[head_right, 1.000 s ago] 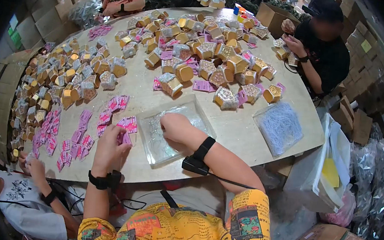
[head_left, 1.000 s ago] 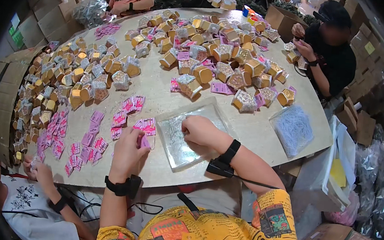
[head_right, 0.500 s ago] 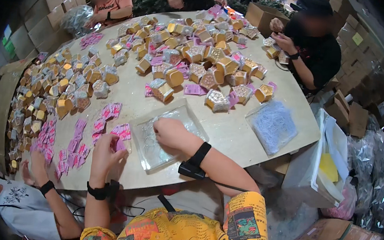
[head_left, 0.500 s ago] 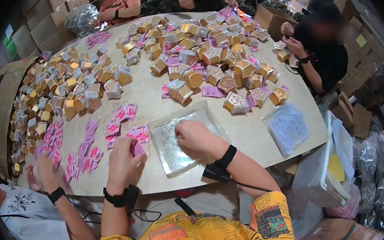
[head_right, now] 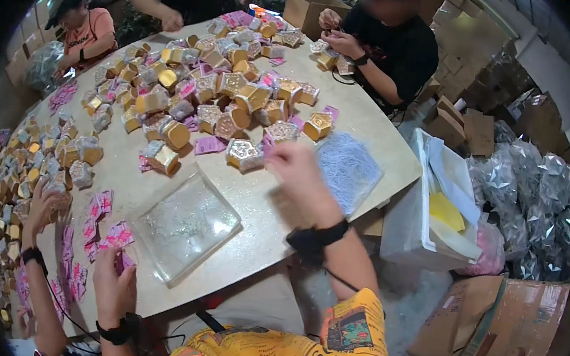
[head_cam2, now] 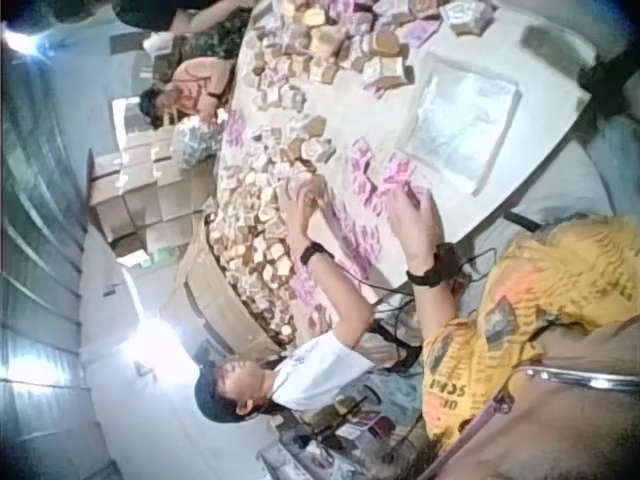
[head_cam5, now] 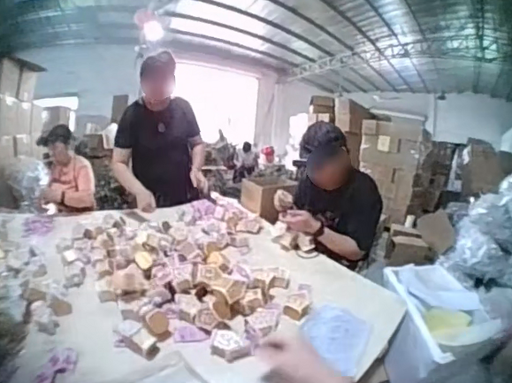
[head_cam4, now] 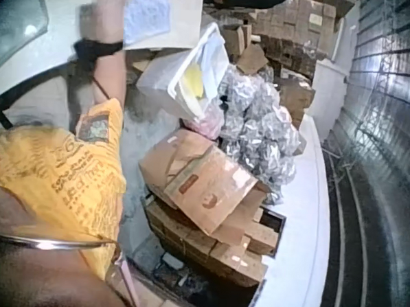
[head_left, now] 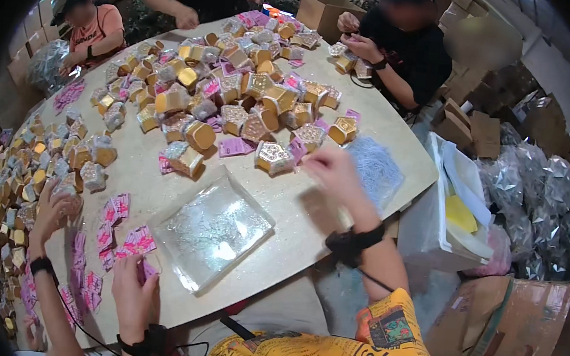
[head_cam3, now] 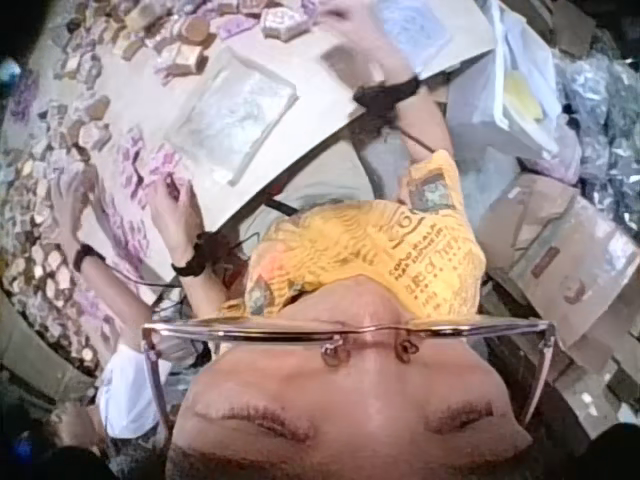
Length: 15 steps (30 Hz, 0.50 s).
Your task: The person sits at a table and repeatedly picks up small, pre-wrapped yellow items and pink labels. They place the items into clear plastic bags along with the labels and then set the filled bags on the table. The task involves repetitive manual assembly of small packages.
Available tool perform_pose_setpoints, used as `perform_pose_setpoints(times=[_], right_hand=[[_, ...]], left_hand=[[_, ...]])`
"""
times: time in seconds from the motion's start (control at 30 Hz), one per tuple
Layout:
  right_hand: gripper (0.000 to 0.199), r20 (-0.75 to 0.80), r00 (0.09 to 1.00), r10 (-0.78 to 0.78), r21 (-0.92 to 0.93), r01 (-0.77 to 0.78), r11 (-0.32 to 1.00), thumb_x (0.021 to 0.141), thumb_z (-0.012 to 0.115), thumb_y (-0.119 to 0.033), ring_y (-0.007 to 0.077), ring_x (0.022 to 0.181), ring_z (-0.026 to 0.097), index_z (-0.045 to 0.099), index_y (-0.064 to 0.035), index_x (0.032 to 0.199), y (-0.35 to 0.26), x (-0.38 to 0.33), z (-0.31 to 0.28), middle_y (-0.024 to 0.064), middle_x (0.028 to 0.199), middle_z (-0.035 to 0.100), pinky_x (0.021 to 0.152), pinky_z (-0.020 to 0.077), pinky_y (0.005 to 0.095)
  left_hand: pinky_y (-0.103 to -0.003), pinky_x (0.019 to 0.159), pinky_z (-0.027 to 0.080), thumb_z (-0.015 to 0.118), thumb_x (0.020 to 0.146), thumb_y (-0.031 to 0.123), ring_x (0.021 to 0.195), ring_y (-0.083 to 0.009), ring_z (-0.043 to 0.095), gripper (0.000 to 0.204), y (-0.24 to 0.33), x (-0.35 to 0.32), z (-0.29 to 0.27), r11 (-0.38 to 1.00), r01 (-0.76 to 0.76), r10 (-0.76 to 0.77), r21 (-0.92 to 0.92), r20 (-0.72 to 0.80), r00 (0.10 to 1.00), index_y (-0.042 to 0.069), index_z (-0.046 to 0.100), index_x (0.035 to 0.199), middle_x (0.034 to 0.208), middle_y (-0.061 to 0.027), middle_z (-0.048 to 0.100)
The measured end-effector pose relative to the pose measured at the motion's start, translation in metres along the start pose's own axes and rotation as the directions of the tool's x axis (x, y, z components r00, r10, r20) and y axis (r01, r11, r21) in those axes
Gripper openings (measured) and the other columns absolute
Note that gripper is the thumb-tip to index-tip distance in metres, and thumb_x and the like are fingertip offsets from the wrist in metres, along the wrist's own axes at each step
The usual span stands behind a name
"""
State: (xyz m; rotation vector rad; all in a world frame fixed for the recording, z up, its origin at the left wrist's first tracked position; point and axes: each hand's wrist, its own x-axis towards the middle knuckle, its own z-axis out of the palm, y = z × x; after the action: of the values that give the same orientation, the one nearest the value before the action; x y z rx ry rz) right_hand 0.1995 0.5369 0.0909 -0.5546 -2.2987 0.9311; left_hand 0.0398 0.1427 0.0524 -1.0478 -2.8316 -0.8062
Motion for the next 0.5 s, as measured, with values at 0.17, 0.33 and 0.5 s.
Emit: perform_pose_setpoints(times=[0.17, 0.33, 0.5], right_hand=[[0.013, -0.103, 0.981, 0.164, -0.299, -0.188, 0.936, 0.072, 0.066, -0.011, 0.0258, 0.073, 0.065, 0.069, -0.0001, 0.080, 0.087, 0.003, -0.076, 0.0158, 0.076, 0.066, 0.067, 0.0505, 0.0346], [0.016, 0.135, 0.991, 0.001, -0.480, 0.065, 0.875, 0.071, 0.069, -0.010, 0.0284, 0.076, 0.063, 0.067, -0.0036, 0.085, 0.091, 0.014, -0.056, 0.0117, 0.087, 0.062, 0.067, 0.0506, 0.0384], [0.013, 0.417, 0.875, -0.245, -0.527, 0.453, 0.719, 0.071, 0.070, -0.009, 0.0281, 0.079, 0.062, 0.063, -0.0040, 0.081, 0.096, 0.032, -0.039, 0.0108, 0.087, 0.057, 0.065, 0.0500, 0.0386]], left_hand=[[-0.039, 0.083, 0.045, 0.069, 0.069, 0.008, 0.095, -0.0344, 0.055, 0.040, 0.006, 0.011, -0.002, 0.996, 0.062, -0.065, 0.056, 0.050, 0.997, 0.000, 0.056, 0.106, 0.099, -0.0165, 0.056], [-0.040, 0.079, 0.045, 0.068, 0.072, 0.006, 0.092, -0.0348, 0.055, 0.035, 0.027, 0.022, -0.011, 0.992, -0.073, 0.079, 0.102, -0.056, 0.995, 0.002, 0.057, 0.105, 0.098, -0.0162, 0.055], [-0.036, 0.073, 0.045, 0.071, 0.071, 0.008, 0.087, -0.0313, 0.056, 0.028, 0.077, 0.036, -0.018, 0.996, -0.079, 0.079, -0.029, 0.008, 0.997, 0.001, 0.061, 0.096, 0.093, -0.0143, 0.057]])
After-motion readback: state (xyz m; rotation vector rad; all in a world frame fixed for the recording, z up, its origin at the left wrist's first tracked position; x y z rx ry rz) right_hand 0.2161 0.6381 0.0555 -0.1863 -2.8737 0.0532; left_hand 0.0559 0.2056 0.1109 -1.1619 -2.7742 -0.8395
